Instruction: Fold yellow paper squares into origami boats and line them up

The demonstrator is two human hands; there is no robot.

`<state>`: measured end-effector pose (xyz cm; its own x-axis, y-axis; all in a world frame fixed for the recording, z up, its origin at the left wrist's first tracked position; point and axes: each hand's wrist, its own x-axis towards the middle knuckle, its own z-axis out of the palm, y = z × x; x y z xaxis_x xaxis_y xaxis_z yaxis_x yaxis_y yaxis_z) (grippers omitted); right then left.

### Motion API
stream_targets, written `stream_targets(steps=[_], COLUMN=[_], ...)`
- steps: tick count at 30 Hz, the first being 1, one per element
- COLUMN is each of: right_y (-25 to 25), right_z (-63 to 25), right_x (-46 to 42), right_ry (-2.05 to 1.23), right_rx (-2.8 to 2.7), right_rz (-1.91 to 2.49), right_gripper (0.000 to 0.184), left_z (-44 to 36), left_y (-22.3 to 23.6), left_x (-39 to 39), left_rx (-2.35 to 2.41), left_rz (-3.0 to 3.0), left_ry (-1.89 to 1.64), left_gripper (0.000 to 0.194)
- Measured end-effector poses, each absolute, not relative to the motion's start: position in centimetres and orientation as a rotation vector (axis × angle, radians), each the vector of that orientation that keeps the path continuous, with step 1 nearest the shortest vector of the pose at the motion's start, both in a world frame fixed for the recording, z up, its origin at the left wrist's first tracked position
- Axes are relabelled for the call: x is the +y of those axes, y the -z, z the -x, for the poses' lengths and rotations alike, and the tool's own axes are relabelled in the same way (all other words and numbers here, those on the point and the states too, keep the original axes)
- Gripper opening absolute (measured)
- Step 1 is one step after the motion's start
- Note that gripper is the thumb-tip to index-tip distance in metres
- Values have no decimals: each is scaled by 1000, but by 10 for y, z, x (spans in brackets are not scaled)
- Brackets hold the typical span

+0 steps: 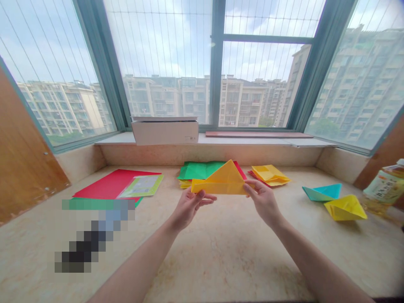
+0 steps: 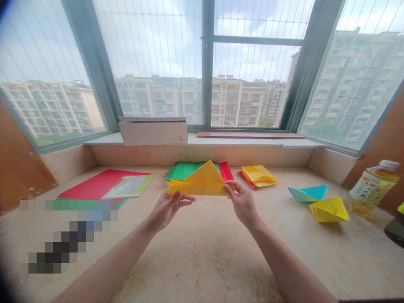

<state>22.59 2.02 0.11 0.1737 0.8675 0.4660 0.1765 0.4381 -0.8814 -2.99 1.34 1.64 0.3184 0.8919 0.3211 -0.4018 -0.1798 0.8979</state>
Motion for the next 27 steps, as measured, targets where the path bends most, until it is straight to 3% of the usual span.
stream_targets(steps=[3,7,17,23,27], right_y=[-8,-13,-7,-11,-14], right_z=[-232,-240,-227,-225,-225], right_x=[22,21,17,14,14], right_ry=[-672,-673,-618,-779,-860], right_rx=[-1239,-1317,-1574,-1439,-1377], right_rz=[983,981,932,911,860], right_gripper=[41,35,25,56,61], left_z=[31,33,26,22,19], left_y=[-18,-20,-21,-19,-15], left_x=[9,7,3,0,4], left_rx=[402,362,764,781,808], left_rz=[-1333,-1245,-1467,-1432,-1401], left_ry=[-1111,-1002,-603,-688,-800], left_gripper=[47,78,45,42,41])
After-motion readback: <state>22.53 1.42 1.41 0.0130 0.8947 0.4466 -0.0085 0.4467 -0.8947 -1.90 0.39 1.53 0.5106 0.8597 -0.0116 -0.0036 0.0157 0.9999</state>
